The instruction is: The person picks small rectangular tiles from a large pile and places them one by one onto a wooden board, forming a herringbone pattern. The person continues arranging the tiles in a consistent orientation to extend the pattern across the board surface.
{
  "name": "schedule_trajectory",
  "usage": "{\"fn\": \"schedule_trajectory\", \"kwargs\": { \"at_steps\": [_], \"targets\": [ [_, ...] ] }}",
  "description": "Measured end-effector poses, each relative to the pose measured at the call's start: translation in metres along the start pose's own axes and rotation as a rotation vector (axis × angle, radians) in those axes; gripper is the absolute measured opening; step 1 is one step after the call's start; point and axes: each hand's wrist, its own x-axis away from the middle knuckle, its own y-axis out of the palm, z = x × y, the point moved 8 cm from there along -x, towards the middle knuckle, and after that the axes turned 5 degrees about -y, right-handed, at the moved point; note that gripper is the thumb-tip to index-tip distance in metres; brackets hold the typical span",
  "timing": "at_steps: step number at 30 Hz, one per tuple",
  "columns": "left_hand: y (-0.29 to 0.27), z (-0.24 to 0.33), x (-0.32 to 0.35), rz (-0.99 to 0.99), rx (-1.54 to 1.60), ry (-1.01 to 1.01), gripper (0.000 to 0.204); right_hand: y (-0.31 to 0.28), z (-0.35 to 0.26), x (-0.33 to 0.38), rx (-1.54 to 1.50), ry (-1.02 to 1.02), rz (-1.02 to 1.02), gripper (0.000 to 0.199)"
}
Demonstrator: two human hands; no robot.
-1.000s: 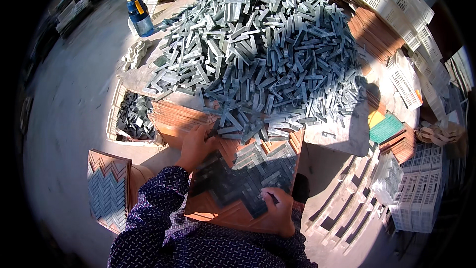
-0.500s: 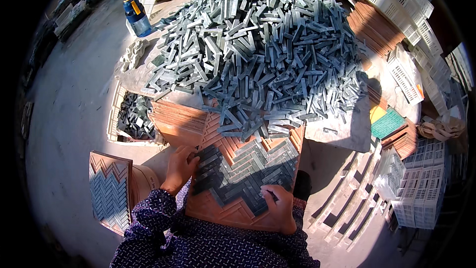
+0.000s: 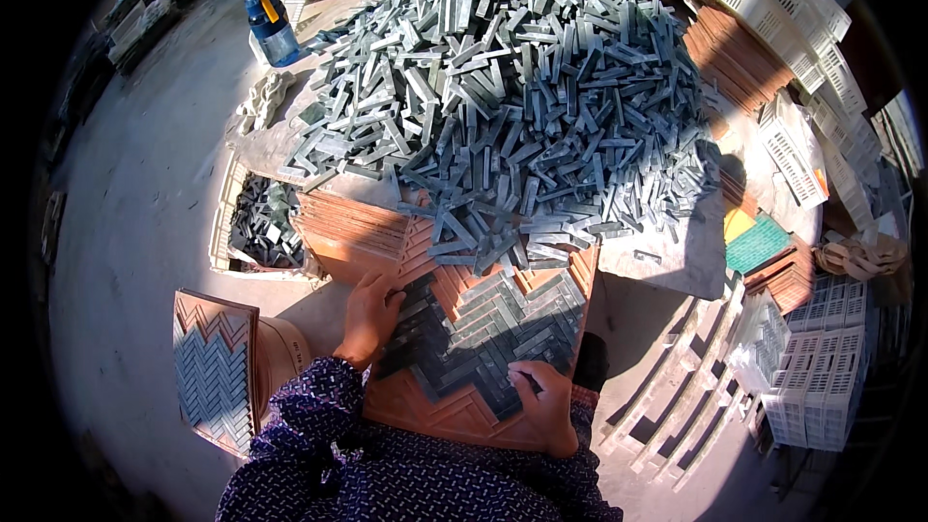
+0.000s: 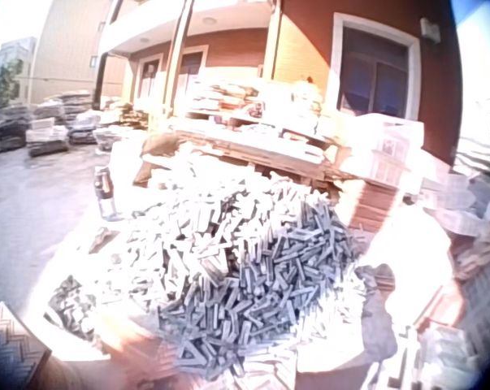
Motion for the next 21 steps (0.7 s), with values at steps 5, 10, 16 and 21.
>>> {"fn": "schedule_trajectory", "kwargs": {
  "at_steps": [5,10,16,21],
  "targets": [
    [0.000,0.009,-0.006,-0.008,-0.092,0.106,0.011,0.000,0.000,-0.001,-0.005,-0.001,0.002,0.011],
    [0.017,0.041,-0.032,0.006,-0.069,0.185,0.016,-0.004,0.001,0.000,-0.014,0.009,-0.001,0.011],
    [0.038,0.041,-0.059,-0.086,-0.110,0.274,0.025,-0.008,0.000,0.002,-0.034,0.030,0.017,0.012],
    [0.026,0.036,-0.052,-0.202,-0.098,0.168,0.018,-0.011,-0.003,-0.002,-0.028,0.038,0.016,0.011]
  ]
}}
